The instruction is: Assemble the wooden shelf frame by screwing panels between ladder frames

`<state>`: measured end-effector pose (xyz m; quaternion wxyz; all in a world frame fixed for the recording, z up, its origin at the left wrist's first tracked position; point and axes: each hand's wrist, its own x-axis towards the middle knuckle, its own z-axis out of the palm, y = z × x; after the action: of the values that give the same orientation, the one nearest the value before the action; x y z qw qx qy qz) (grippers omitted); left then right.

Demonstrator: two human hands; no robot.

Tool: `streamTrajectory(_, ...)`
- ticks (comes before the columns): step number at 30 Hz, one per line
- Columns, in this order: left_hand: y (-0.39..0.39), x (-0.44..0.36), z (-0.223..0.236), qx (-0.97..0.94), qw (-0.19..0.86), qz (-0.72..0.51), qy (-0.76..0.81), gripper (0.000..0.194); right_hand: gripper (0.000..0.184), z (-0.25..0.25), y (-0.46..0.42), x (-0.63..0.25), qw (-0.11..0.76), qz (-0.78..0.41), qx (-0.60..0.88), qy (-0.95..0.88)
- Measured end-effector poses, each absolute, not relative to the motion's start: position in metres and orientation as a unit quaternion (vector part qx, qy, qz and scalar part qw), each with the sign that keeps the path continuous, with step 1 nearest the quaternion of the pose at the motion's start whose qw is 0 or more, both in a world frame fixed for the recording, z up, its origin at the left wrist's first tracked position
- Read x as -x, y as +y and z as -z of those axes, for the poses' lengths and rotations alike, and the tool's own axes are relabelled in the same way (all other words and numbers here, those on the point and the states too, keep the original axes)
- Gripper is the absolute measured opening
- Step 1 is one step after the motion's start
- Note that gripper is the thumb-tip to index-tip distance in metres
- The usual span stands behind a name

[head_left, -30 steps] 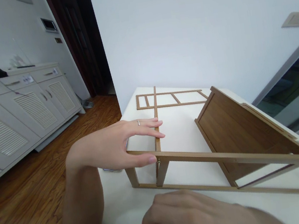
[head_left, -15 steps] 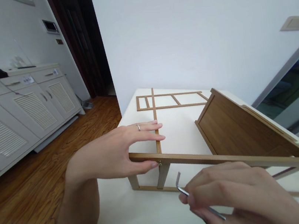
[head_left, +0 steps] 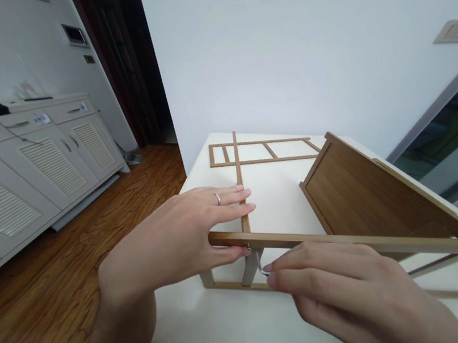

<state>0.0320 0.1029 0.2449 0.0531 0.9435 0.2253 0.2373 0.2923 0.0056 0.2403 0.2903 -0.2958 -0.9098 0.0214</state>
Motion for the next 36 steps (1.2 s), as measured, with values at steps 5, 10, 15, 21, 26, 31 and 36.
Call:
streamTrajectory(5, 0.099, -0.036, -0.246, -0.945, 0.022, -0.237, 0.223, 0.048, 0.008, -0.236, 0.009, -0.288, 0.309, -0.043, 0.308, -0.899)
streamTrajectory(10, 0.101, -0.036, -0.247, -0.951, 0.025, -0.23, 0.207, 0.051, 0.008, -0.229, 0.007, -0.286, 0.302, -0.037, 0.332, -0.893)
streamTrajectory(15, 0.1, -0.036, -0.245, -0.949, 0.035, -0.235, 0.209, 0.051, 0.013, -0.23, 0.005, -0.281, 0.32, -0.018, 0.342, -0.883)
streamTrajectory(21, 0.099, -0.037, -0.246, -0.948, 0.027, -0.239, 0.209, 0.042, 0.018, -0.229, 0.005, -0.283, 0.3, -0.007, 0.341, -0.891)
streamTrajectory(26, 0.096, -0.041, -0.246, -0.941, -0.012, -0.256, 0.222, 0.027, 0.016, -0.228, 0.005, -0.283, 0.302, -0.007, 0.352, -0.886)
streamTrajectory(31, 0.093, -0.042, -0.242, -0.937, -0.032, -0.256, 0.234, 0.035, 0.012, -0.229, 0.004, -0.281, 0.307, -0.045, 0.356, -0.881)
streamTrajectory(36, 0.092, -0.043, -0.241, -0.937, -0.036, -0.249, 0.241, 0.04, 0.014, -0.23, 0.001, -0.28, 0.301, -0.019, 0.353, -0.886)
